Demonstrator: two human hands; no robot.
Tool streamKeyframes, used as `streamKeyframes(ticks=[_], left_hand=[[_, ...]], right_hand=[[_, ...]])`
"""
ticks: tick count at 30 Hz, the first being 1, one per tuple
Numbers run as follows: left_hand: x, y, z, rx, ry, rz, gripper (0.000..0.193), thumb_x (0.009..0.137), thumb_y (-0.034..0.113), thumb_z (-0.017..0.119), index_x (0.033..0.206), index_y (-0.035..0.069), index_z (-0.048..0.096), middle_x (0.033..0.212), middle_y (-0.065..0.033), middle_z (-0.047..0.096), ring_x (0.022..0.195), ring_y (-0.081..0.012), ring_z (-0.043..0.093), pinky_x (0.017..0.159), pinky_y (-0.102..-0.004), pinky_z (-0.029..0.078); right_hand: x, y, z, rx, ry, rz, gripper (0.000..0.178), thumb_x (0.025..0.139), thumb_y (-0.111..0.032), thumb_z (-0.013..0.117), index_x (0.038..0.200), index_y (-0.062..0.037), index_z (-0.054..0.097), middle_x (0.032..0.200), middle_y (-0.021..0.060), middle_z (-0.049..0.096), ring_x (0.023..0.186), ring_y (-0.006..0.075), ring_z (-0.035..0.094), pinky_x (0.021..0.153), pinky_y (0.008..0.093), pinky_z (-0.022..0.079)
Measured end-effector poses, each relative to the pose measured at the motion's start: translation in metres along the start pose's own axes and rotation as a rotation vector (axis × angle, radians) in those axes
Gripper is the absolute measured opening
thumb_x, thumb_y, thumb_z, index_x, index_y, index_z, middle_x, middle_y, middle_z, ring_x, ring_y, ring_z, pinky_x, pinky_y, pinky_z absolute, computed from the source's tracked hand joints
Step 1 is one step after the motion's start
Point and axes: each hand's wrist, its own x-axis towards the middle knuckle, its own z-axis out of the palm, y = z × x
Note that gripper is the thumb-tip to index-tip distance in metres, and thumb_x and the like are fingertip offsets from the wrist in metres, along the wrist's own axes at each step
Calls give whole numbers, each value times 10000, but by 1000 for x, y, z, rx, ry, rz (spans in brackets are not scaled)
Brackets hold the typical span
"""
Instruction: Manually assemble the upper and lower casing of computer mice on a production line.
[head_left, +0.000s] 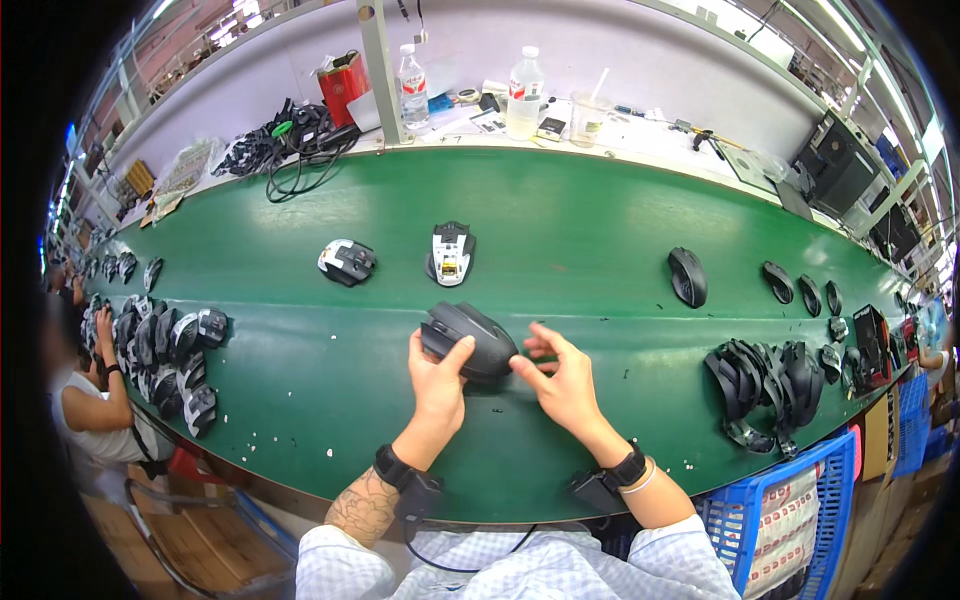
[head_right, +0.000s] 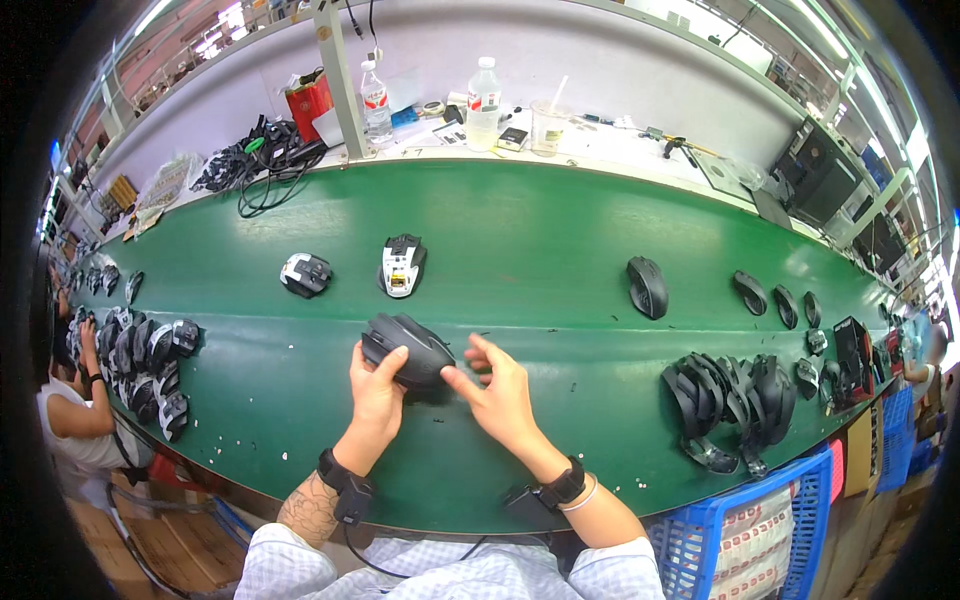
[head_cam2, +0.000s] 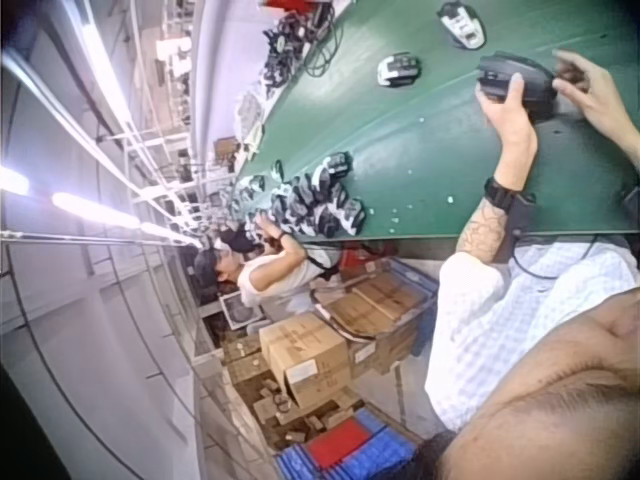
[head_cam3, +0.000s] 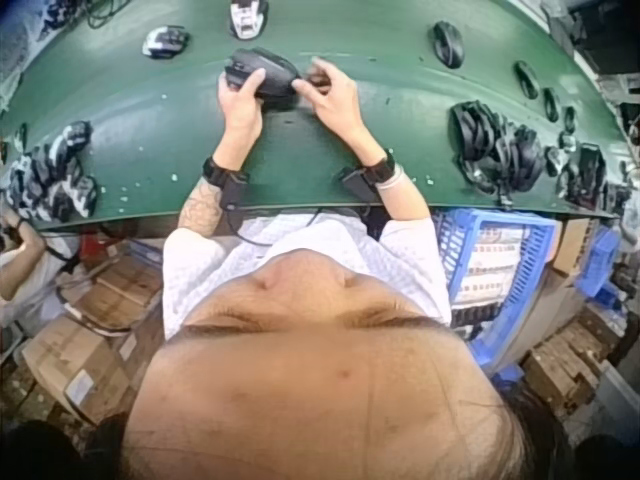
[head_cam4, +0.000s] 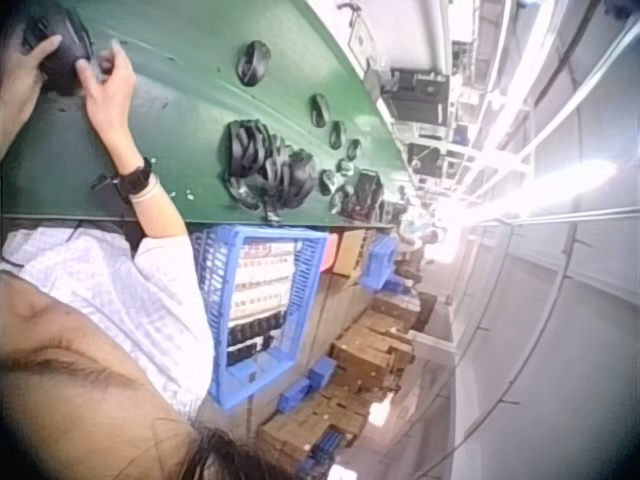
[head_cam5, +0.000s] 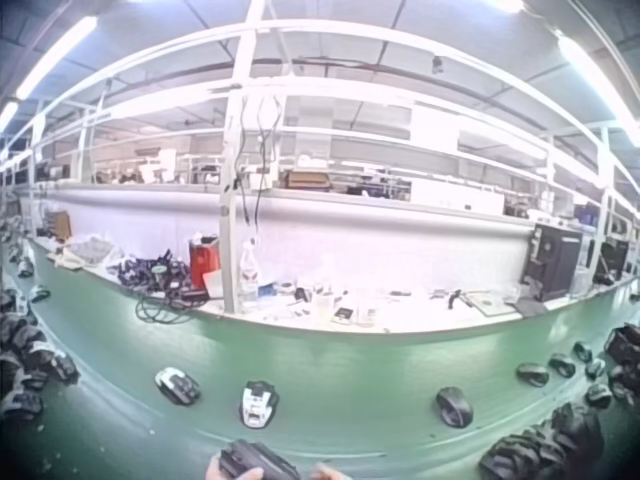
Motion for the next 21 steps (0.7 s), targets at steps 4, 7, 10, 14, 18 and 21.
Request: streamKeyframes(ticks=[4,7,10,14,18,21], left_hand=[[6,8,-7,-40,-20,-14,436,799,-2,642,1148,43,385,1055,-94,545,939,-216,598,793,-373,525],[7,6,-10,-25,-50,-43,410,804,43,635,1147,55,410,1073,-89,544,968,-220,590,825,-392,514],[4,4,-10,-5,-77,-74,401,812,85,625,1160,63,428,1092,-90,547,997,-223,582,856,-408,502],[5,4,-10,-5,-102,-94,408,816,103,619,1173,65,426,1094,-92,550,999,-227,582,862,-415,496],[4,6,-8,-70,-118,-134,386,808,31,621,1130,61,409,1063,-83,541,963,-221,594,822,-392,520],[3,3,-8,-79,-108,-149,385,811,40,619,1136,65,414,1065,-82,544,970,-216,591,825,-392,518]], right_hand=[[2,9,5,482,-306,425,294,911,-251,580,1001,25,629,751,48,647,692,118,598,677,261,497],[0,10,8,581,-331,443,277,915,-255,574,954,13,630,781,53,638,715,111,589,683,256,493],[1,8,7,612,-341,468,267,918,-251,571,920,9,627,794,48,631,733,104,580,699,252,488],[0,11,7,675,-362,465,236,910,-230,584,889,2,625,798,38,623,746,97,572,708,252,484],[-1,12,8,718,-343,453,213,902,-208,596,843,-6,626,770,29,619,717,90,565,699,248,480],[-3,13,9,698,-311,434,212,901,-202,599,810,-12,625,750,21,617,700,86,562,689,243,476]])
